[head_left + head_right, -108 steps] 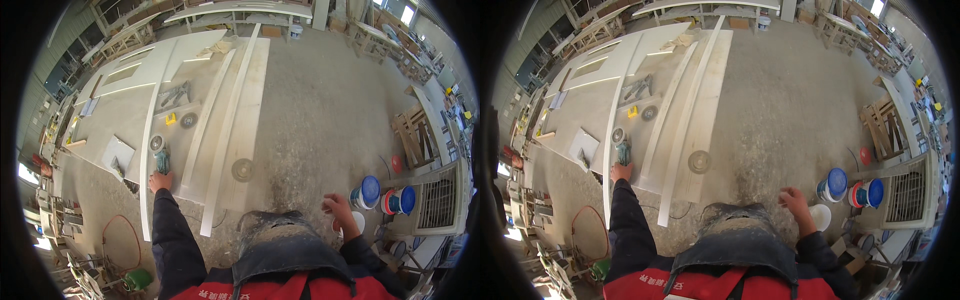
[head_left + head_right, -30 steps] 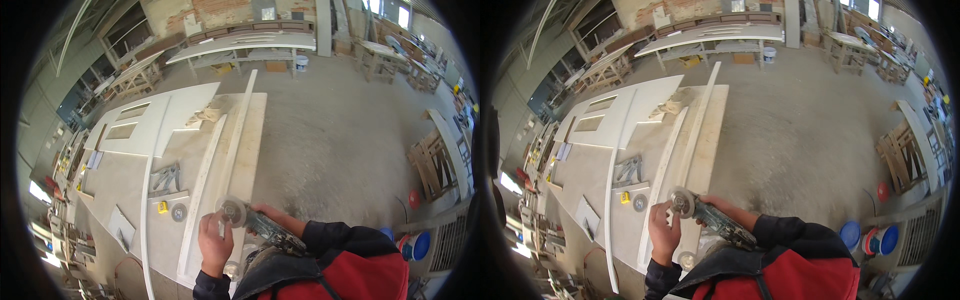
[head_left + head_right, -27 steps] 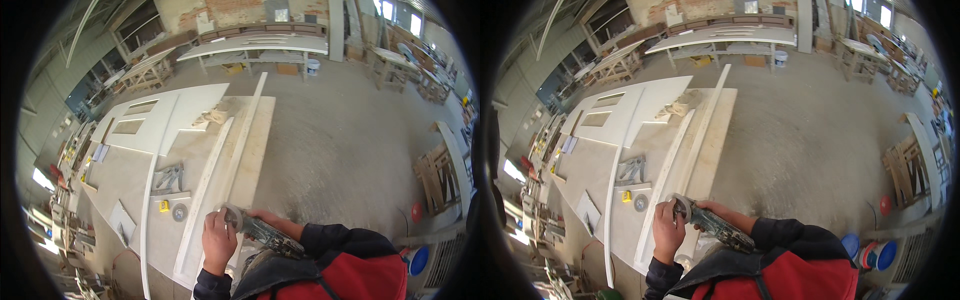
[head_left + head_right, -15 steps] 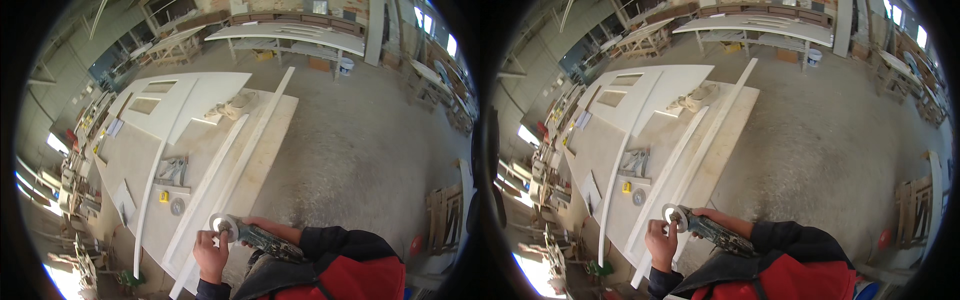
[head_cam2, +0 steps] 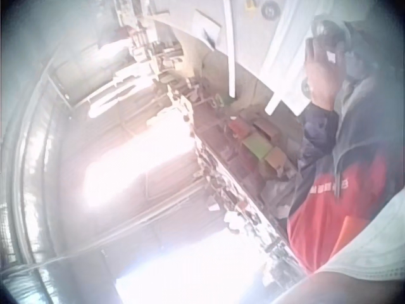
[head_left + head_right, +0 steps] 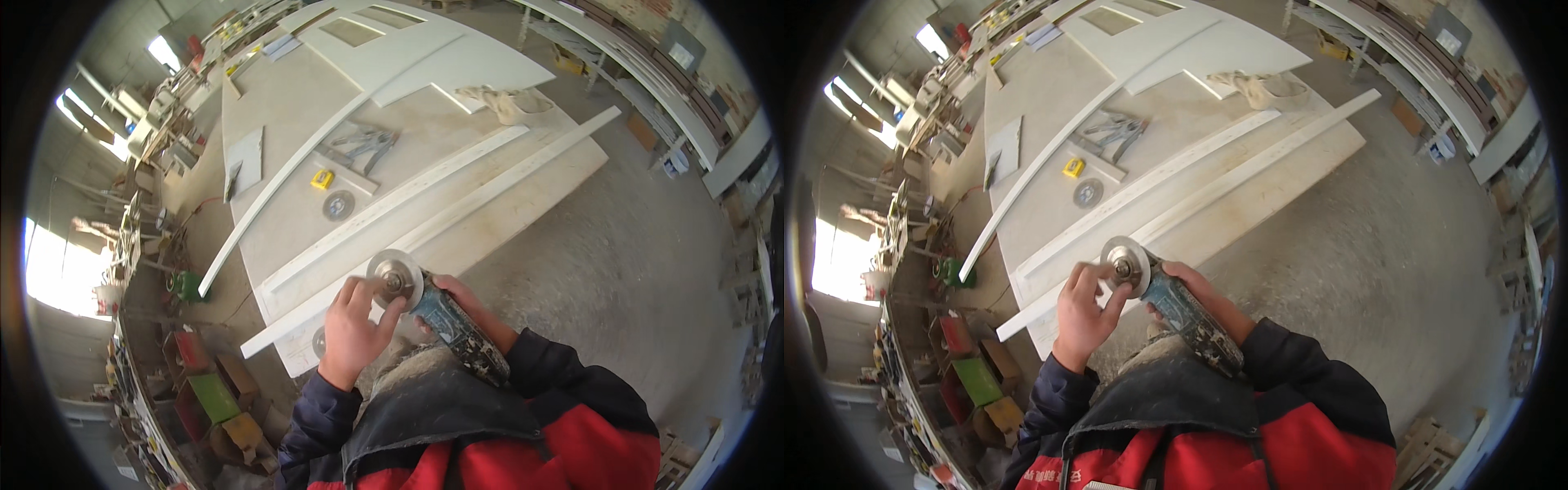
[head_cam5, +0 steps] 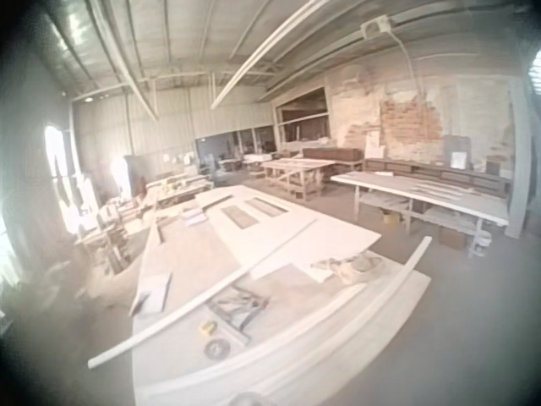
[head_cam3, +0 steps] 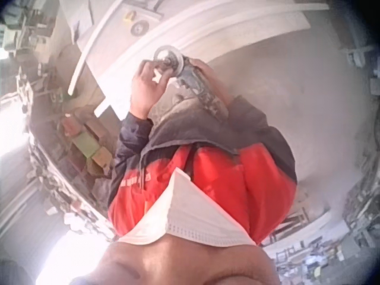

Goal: The person uses an angle grinder to sand the edges and surfaces of a white wooden door and a separate wooden strip. They briefly walk to a workbench to retrieve a sanding disc, attach it to the grinder, and then resume sanding the wood.

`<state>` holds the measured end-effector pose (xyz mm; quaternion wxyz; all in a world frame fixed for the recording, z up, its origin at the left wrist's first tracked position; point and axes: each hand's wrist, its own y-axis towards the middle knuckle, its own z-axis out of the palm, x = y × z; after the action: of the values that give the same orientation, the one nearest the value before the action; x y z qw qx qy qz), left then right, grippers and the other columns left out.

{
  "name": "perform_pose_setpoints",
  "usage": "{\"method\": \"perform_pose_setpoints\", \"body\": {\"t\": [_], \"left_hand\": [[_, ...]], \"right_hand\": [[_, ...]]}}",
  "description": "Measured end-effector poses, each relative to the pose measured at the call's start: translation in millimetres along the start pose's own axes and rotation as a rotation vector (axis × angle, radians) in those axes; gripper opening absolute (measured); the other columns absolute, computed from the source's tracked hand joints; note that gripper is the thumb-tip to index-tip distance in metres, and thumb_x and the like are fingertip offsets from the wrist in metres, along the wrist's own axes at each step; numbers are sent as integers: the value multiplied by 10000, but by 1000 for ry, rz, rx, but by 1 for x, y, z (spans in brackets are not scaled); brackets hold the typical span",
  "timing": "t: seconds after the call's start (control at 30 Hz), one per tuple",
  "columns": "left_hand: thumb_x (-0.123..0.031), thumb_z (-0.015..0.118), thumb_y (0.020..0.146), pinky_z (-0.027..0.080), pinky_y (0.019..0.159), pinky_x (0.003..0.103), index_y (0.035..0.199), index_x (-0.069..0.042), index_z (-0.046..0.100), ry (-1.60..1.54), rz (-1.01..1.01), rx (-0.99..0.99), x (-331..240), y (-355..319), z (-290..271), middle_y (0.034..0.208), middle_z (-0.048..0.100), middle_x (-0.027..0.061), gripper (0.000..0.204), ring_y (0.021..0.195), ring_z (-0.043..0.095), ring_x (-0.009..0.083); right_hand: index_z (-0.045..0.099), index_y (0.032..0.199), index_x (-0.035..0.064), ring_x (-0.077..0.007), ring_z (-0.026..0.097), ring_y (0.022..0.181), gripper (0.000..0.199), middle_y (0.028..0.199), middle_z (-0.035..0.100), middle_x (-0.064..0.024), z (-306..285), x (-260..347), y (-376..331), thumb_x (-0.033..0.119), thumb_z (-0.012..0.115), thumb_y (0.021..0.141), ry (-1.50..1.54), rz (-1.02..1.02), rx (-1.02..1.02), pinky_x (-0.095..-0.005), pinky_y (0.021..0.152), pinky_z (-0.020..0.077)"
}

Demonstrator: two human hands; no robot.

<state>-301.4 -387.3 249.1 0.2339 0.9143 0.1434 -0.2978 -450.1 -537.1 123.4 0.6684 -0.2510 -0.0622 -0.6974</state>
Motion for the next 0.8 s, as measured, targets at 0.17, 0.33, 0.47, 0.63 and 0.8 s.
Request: {"method": "perform_pose_setpoints", "body": {"t": [0.17, 0.33, 0.47, 0.63, 0.8], "left_hand": [[-53, 747, 869, 564, 785, 422, 1185, -24, 672, -10, -21, 2, 21, 1, -14, 1043, 660, 163, 326, 908, 680, 372], [-6, 687, 926, 550, 691, 351, 1140, -6, 675, -274, -124, -182, 62, -9, -20, 977, 666, 110, 214, 796, 677, 244], [-129, 633, 1009, 477, 559, 277, 1083, 5, 677, -1057, -692, -259, 91, -24, -44, 958, 654, 66, 160, 718, 619, 141], [-319, 649, 1044, 398, 500, 284, 1023, -70, 668, -1382, -892, 161, 114, -52, -33, 848, 653, 38, 251, 619, 548, 142], [-259, 655, 1030, 343, 473, 284, 970, -92, 646, -1510, -964, 64, 134, -39, -42, 744, 589, 17, 178, 551, 483, 137]], "right_hand": [[553, 1378, 20, -300, 719, 816, 551, 1117, 711, -185, 17, -5, 22, 457, 488, 1047, -19, 44, -27, -417, 671, 612], [545, 1371, 14, -300, 716, 829, 555, 1088, 702, -189, 27, -10, 38, 461, 490, 1047, -69, 42, -28, -420, 667, 612], [528, 1386, 18, -296, 710, 819, 561, 1067, 696, -190, 41, -12, 44, 466, 488, 1051, -69, -2, -45, -415, 667, 609], [520, 1395, 24, -284, 702, 818, 574, 1063, 690, -183, 53, -26, 53, 488, 453, 1064, -161, 14, -57, -394, 674, 603], [512, 1432, -10, -258, 703, 817, 637, 1184, 688, -220, 51, -28, 44, 508, 433, 1070, -207, -34, -146, -359, 671, 606]]}}
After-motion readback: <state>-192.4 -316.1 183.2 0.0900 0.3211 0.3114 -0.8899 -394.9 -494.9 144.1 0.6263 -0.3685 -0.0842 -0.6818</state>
